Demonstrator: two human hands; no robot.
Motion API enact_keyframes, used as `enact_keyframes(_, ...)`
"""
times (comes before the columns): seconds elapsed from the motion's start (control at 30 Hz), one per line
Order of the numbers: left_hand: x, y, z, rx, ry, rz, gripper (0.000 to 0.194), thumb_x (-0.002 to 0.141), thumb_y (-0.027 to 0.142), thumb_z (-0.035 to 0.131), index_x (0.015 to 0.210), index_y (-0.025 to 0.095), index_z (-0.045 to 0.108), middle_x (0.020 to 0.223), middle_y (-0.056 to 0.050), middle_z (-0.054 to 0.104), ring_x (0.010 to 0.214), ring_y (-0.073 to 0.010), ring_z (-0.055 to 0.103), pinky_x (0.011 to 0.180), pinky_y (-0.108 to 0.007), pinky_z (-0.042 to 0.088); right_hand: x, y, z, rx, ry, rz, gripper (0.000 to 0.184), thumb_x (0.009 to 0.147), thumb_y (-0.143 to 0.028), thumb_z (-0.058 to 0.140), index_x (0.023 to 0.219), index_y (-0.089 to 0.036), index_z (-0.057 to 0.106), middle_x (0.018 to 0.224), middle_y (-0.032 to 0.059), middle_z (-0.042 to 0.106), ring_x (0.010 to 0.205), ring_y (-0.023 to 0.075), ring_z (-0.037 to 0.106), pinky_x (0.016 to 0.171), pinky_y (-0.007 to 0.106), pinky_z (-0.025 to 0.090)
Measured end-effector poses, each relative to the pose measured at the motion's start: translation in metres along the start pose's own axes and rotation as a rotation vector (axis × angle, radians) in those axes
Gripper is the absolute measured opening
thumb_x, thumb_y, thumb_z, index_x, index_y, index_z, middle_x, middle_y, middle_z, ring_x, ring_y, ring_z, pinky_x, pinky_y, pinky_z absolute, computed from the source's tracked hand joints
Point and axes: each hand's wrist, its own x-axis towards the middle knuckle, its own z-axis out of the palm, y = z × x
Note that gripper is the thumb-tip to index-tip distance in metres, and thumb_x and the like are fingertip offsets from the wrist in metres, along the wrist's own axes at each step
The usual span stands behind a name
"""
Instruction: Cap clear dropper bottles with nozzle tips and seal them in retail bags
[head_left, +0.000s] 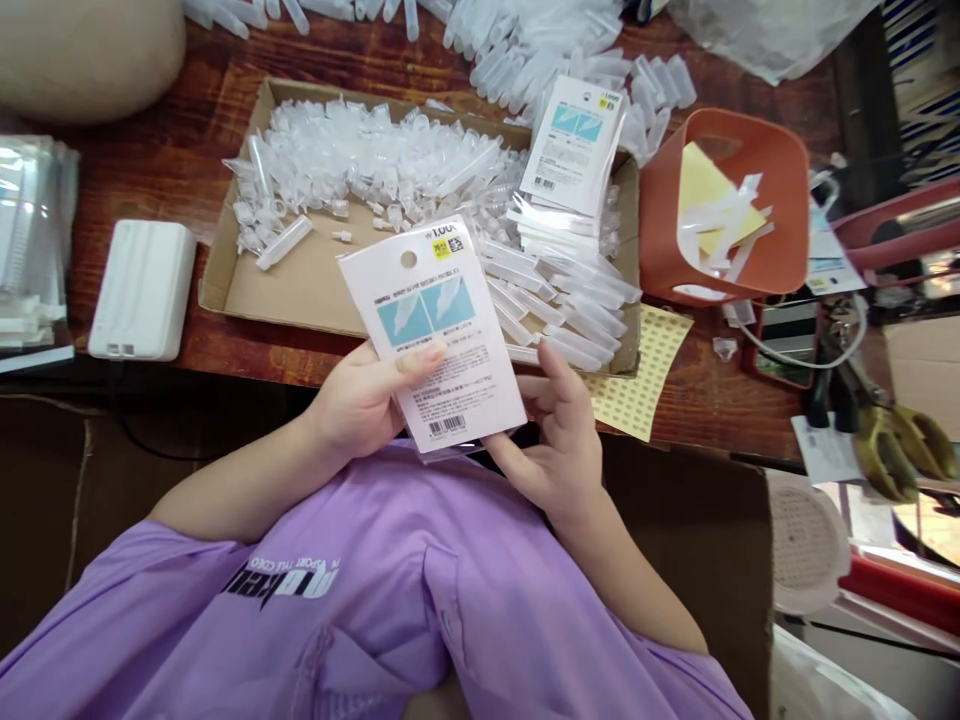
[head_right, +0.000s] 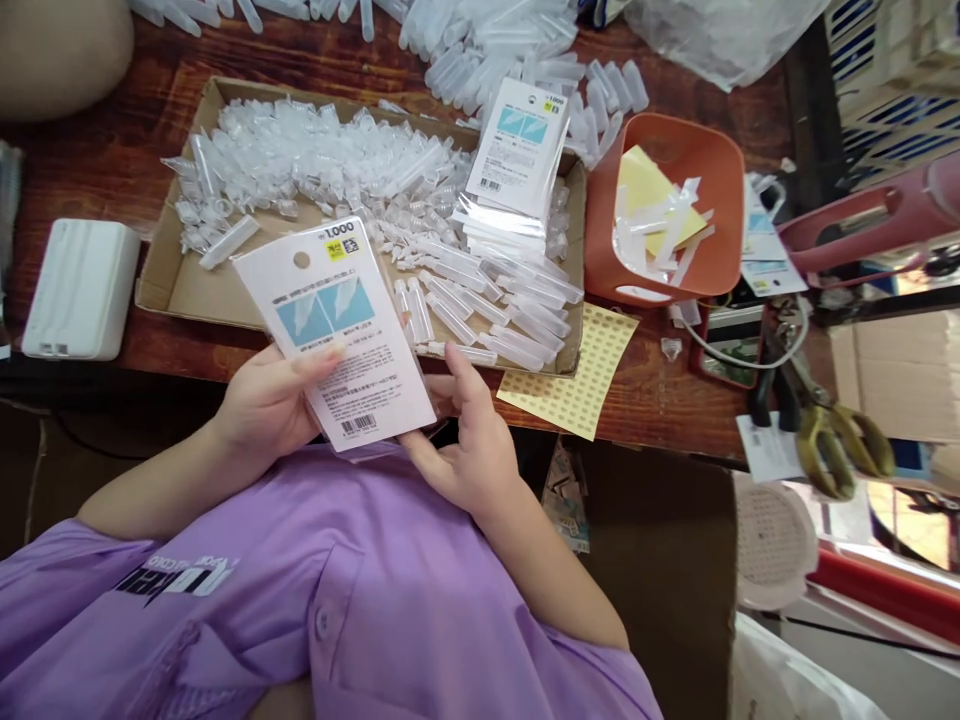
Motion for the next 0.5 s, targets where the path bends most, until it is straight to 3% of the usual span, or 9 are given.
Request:
enact_keyframes(0.07, -0.001, 0.000, 0.002, -0.006, 0.020, -0.038, 0.032, 0.079, 0.022, 0.075, 0.111, 0.016, 0.073, 0.112, -0.011, 0.075, 0.122, -0.0361, 0.062, 0.106, -0.053, 0.050, 0.001, -0.004, 0.000, -0.143, 0.016, -0.020, 0.091, 0.082, -0.028, 0.070, 0.156, -0.030, 0.018, 0.120, 0.0088, 0.067, 0.094, 0.0208, 0.069, 0.069, 0.031, 0.062)
enact_keyframes(0.2, -0.004, -0.006, 0.009, -0.024, 0.031, -0.075, 0.025, 0.077, 0.023, 0.078, 0.100, 0.015, 0.075, 0.112, -0.011, 0.075, 0.120, -0.0352, 0.064, 0.107, -0.053, 0.050, 0.005, -0.010, 0.002, -0.369, 0.098, -0.062, 0.067, 0.089, -0.032, 0.062, 0.150, -0.033, 0.034, 0.127, 0.0081, 0.065, 0.106, 0.0246, 0.067, 0.076, 0.035, 0.061)
enact_keyframes(0.33, -0.006, -0.008, 0.011, -0.040, 0.016, -0.057, 0.015, 0.080, 0.022, 0.075, 0.095, 0.017, 0.076, 0.107, -0.007, 0.077, 0.115, -0.0305, 0.067, 0.104, -0.047, 0.053, 0.007, -0.016, 0.006, -0.394, 0.142, -0.005, 0.061, 0.088, -0.028, 0.065, 0.145, -0.032, 0.041, 0.122, 0.0072, 0.066, 0.104, 0.0242, 0.067, 0.081, 0.036, 0.060)
enact_keyframes(0.5, -0.007, -0.008, 0.007, 0.017, -0.009, -0.040, 0.017, 0.079, 0.018, 0.077, 0.096, 0.019, 0.077, 0.107, -0.005, 0.077, 0.112, -0.0296, 0.069, 0.102, -0.047, 0.054, 0.009, -0.021, 0.010, -0.370, 0.130, 0.024, 0.055, 0.088, -0.029, 0.065, 0.139, -0.026, 0.045, 0.124, 0.0105, 0.065, 0.108, 0.0252, 0.066, 0.084, 0.038, 0.060)
